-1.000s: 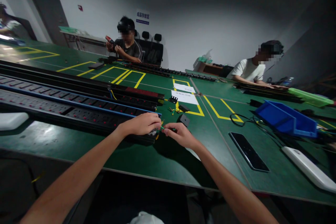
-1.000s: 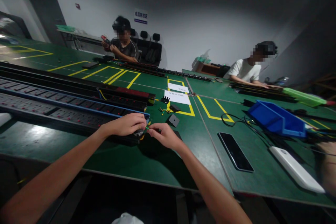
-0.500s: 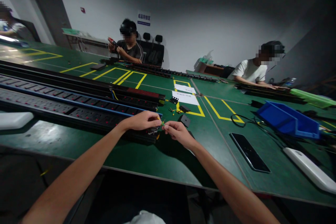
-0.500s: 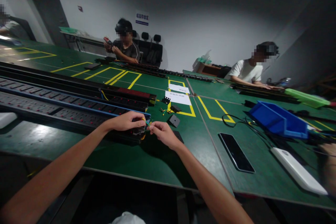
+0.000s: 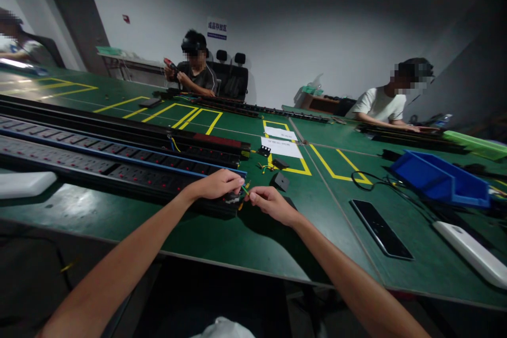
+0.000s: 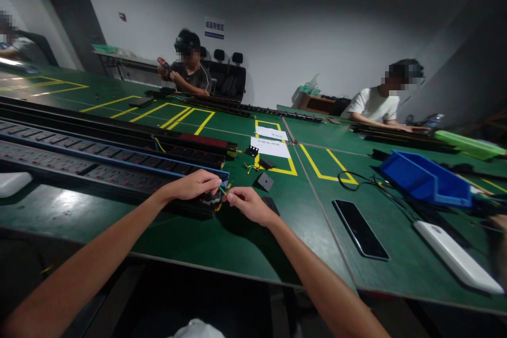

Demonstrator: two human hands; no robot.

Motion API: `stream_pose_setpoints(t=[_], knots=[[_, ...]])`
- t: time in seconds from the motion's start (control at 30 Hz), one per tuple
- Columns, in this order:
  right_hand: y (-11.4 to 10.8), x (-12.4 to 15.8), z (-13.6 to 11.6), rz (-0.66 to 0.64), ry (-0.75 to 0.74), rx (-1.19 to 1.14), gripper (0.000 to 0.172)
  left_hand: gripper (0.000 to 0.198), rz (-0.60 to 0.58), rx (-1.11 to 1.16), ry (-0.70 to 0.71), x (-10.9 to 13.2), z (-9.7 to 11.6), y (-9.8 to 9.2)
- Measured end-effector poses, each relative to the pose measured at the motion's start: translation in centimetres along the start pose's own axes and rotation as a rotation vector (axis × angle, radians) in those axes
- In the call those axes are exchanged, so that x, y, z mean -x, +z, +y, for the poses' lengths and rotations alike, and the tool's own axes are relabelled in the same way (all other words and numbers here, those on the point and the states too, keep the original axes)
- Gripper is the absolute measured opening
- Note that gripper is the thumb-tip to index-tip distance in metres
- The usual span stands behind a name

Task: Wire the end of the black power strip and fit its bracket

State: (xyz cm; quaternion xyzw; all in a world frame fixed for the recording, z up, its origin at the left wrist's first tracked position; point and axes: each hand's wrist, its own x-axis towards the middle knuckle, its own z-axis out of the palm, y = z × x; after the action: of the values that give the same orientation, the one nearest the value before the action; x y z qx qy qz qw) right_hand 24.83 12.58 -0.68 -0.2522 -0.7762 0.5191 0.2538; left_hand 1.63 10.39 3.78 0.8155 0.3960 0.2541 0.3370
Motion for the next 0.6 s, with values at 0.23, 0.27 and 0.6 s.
stream_pose_setpoints(t=[0.23,0.27,0.6], knots=[[0.35,-0.17,-0.15,0.072,-0.093,0.05,0.048,0.043,0.009,0.033,0.007,-0.18,-0.03,-0.14],[0.4,-0.24,-0.07,0.09,-0.089,0.063,0.049,0.043,0.012,0.036,0.004,-0.18,0.03,-0.19],[0.54,-0.56,0.61,0.189,-0.08,0.4,0.04,0.048,-0.076,0.022,-0.024,0.02,0.37,0.0]])
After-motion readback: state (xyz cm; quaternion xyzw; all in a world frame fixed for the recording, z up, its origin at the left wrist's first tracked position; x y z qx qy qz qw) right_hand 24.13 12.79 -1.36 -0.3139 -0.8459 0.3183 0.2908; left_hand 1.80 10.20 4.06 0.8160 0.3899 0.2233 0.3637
